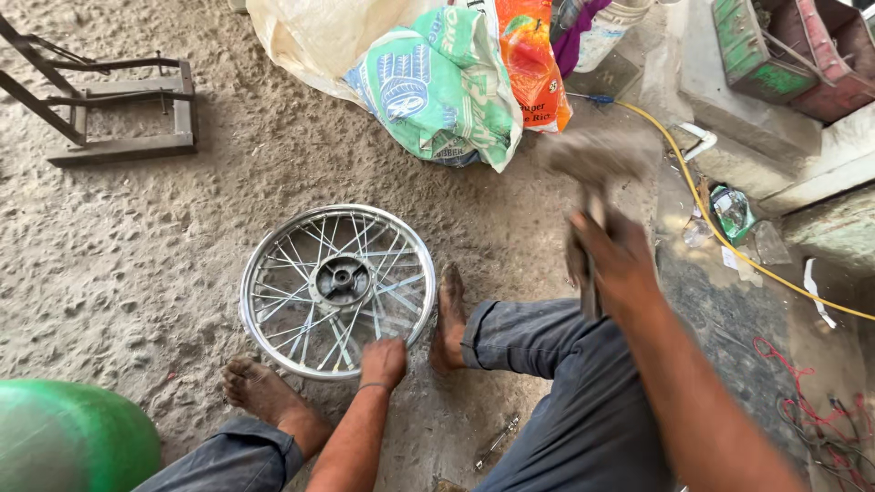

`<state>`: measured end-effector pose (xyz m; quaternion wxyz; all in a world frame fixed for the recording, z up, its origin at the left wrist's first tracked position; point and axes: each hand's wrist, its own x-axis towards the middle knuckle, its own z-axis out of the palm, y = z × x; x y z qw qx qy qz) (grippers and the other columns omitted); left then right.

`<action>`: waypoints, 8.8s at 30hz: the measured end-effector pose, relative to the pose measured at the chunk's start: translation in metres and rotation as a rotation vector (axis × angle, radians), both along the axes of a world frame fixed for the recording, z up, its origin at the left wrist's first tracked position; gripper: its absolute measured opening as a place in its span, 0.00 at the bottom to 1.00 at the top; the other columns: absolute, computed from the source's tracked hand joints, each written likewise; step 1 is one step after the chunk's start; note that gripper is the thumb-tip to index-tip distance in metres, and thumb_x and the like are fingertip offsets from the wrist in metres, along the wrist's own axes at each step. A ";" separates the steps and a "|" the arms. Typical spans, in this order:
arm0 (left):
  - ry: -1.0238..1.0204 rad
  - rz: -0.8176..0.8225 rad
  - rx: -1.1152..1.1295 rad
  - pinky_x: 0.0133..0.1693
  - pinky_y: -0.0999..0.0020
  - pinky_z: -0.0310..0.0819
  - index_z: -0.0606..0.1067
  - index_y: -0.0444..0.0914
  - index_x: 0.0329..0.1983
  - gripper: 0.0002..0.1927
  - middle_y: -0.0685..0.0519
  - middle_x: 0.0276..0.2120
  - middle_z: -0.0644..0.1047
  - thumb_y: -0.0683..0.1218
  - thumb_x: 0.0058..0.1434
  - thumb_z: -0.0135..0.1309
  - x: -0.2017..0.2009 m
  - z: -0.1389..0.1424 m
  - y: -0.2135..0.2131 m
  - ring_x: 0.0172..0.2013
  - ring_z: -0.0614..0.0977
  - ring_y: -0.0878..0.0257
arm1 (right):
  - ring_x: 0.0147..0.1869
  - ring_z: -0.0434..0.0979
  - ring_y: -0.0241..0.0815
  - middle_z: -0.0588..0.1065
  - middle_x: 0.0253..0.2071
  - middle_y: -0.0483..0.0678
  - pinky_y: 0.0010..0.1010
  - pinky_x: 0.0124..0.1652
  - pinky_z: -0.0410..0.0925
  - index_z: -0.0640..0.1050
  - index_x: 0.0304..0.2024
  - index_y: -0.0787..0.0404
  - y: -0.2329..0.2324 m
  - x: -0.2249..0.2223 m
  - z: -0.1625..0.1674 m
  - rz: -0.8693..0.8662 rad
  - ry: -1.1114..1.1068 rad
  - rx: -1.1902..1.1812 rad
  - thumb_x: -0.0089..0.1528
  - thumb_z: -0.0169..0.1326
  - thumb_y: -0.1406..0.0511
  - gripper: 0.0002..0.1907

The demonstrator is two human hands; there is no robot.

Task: The person sits on the ground with a motorcycle wheel across their lap, hammering the rim and using a small tool to tighten and adjust the spokes. They rotate the wheel repeatedly and work around the rim to seat and true it against the hub.

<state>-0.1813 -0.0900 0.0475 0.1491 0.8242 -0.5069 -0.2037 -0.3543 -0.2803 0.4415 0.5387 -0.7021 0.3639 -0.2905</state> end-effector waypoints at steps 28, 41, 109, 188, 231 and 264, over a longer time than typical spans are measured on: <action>0.264 1.120 -0.248 0.52 0.47 0.70 0.74 0.28 0.50 0.37 0.28 0.46 0.76 0.58 0.48 0.73 0.191 0.020 0.081 0.50 0.77 0.33 | 0.19 0.67 0.34 0.69 0.22 0.44 0.27 0.20 0.64 0.71 0.37 0.61 0.008 -0.015 -0.065 -0.144 0.158 0.362 0.68 0.56 0.60 0.12; 0.044 1.122 -0.096 0.44 0.50 0.76 0.79 0.38 0.45 0.11 0.38 0.39 0.81 0.41 0.59 0.58 0.213 -0.002 0.087 0.42 0.83 0.41 | 0.19 0.67 0.33 0.70 0.21 0.43 0.27 0.20 0.62 0.74 0.35 0.64 0.049 0.121 -0.128 0.285 0.543 0.218 0.66 0.55 0.59 0.14; 0.270 1.324 -0.243 0.41 0.64 0.80 0.80 0.44 0.44 0.13 0.52 0.35 0.85 0.36 0.60 0.57 0.214 -0.022 0.091 0.39 0.87 0.62 | 0.43 0.81 0.61 0.80 0.37 0.60 0.48 0.45 0.72 0.82 0.42 0.62 0.143 0.117 -0.411 0.526 0.921 -0.324 0.54 0.64 0.58 0.18; 0.526 1.166 -0.342 0.35 0.64 0.68 0.76 0.33 0.30 0.32 0.47 0.26 0.75 0.68 0.62 0.64 0.244 -0.037 0.114 0.29 0.74 0.57 | 0.60 0.74 0.54 0.77 0.52 0.53 0.45 0.59 0.66 0.80 0.46 0.56 -0.038 0.135 -0.401 -0.170 0.667 -0.479 0.61 0.62 0.54 0.17; 0.213 0.679 -0.048 0.40 0.56 0.79 0.78 0.27 0.41 0.30 0.37 0.32 0.83 0.59 0.54 0.69 0.202 0.150 0.095 0.32 0.85 0.52 | 0.65 0.74 0.58 0.76 0.59 0.59 0.47 0.64 0.66 0.79 0.56 0.60 0.093 0.169 -0.346 -0.277 0.584 0.006 0.65 0.47 0.39 0.36; 0.772 0.769 -0.230 0.25 0.62 0.76 0.79 0.29 0.42 0.26 0.49 0.30 0.79 0.57 0.58 0.65 0.112 0.231 0.158 0.24 0.79 0.60 | 0.67 0.62 0.63 0.68 0.62 0.63 0.54 0.60 0.57 0.70 0.62 0.66 0.203 0.171 -0.299 -0.190 0.193 -0.272 0.67 0.48 0.44 0.35</action>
